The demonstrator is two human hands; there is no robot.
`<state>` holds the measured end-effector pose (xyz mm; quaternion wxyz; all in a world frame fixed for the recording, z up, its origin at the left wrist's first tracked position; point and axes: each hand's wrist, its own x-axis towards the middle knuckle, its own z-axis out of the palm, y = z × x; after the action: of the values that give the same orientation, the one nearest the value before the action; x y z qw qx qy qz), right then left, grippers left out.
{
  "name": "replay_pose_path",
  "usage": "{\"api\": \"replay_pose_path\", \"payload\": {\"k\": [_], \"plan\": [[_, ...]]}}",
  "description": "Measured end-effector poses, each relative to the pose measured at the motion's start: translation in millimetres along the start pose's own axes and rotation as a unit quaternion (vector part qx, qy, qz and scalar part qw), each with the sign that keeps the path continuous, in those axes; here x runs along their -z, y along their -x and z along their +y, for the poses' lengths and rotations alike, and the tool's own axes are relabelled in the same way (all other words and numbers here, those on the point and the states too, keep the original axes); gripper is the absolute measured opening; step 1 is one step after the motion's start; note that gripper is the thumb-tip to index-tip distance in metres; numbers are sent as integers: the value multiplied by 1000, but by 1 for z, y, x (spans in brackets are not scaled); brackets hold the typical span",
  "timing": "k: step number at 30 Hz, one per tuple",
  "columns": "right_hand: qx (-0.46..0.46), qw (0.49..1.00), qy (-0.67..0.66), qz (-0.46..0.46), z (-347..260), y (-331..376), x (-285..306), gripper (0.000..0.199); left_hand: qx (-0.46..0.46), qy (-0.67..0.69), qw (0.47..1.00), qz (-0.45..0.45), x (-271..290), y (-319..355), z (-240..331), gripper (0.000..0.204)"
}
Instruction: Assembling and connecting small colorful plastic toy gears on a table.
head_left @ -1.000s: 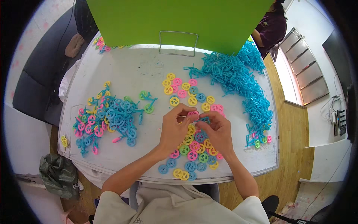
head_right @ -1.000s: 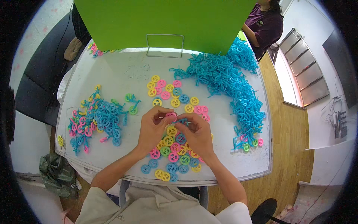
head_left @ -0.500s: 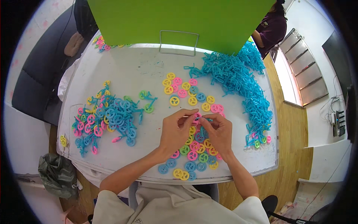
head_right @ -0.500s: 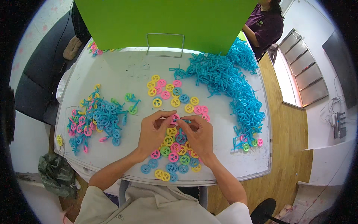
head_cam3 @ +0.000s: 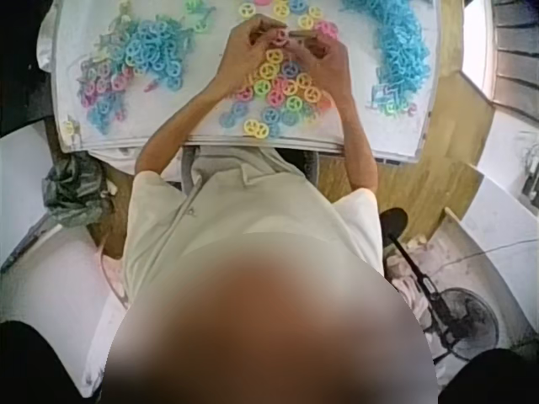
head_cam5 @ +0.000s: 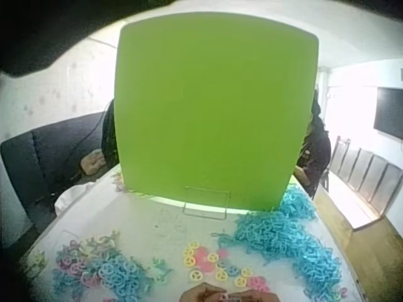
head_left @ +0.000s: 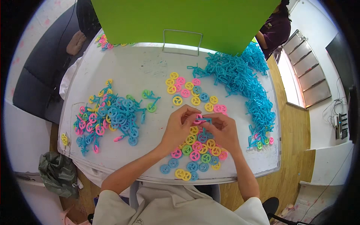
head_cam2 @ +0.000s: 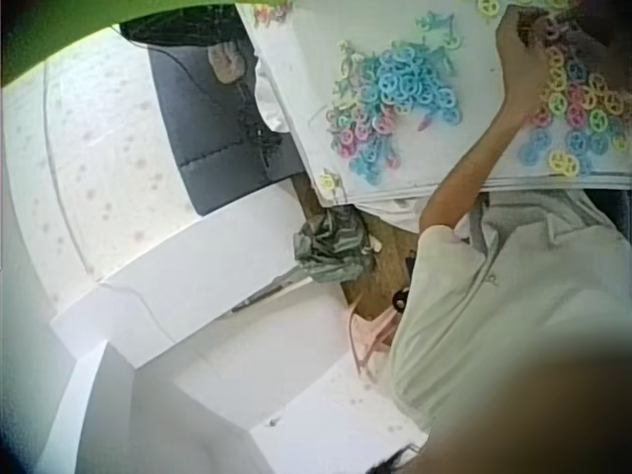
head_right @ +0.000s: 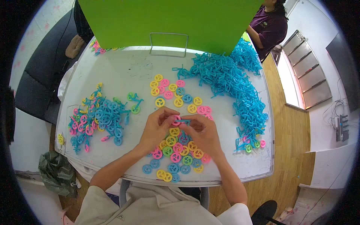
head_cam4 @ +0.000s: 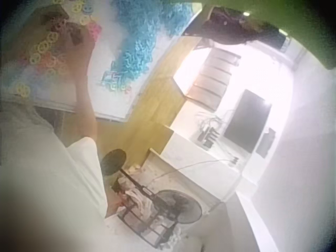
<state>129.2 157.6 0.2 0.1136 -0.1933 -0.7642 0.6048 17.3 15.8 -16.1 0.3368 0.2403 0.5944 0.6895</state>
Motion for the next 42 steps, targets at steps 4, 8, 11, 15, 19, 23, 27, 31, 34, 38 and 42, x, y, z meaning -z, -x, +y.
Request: {"api": "replay_pose_path", "payload": {"k": [4, 8, 11, 15, 19, 23, 27, 31, 34, 38, 42], "plan": [[22, 961, -247, -118, -12, 2, 5, 27, 51, 77, 995, -28, 0, -1, 5, 20], [-16, 968, -208, -144, 3, 0, 17, 35, 29, -31, 999, -20, -8, 1, 0, 22], [-42, 971, -236, -9, 0, -2, 21, 33, -251, -412, 874, 64, -12, -1, -20, 24], [7, 976, -216, 35, -7, -4, 25, 25, -265, -468, 841, 54, -16, -2, -26, 22], [32, 993, -47, 105, 2, -4, 28, 20, -119, -347, 930, 27, -16, -3, -13, 20], [31, 987, 93, 128, -4, -3, 24, 17, -61, -72, 994, 63, -4, -7, -1, 18], [197, 948, 223, 116, -2, -5, 21, 18, -21, -55, 998, 30, 3, -6, 15, 18], [144, 969, 183, 80, -5, -2, 13, 17, 15, -26, 999, 15, 3, -6, 5, 16], [151, 972, 167, 70, -6, -1, 13, 17, 48, 45, 997, -40, 5, -5, 8, 17], [222, 955, 184, 72, -3, -3, 12, 18, 55, 54, 996, -35, 4, -3, 10, 13], [250, 946, 200, 51, 6, -4, 12, 21, 57, 8, 998, -20, 3, -6, 2, 8]]}}
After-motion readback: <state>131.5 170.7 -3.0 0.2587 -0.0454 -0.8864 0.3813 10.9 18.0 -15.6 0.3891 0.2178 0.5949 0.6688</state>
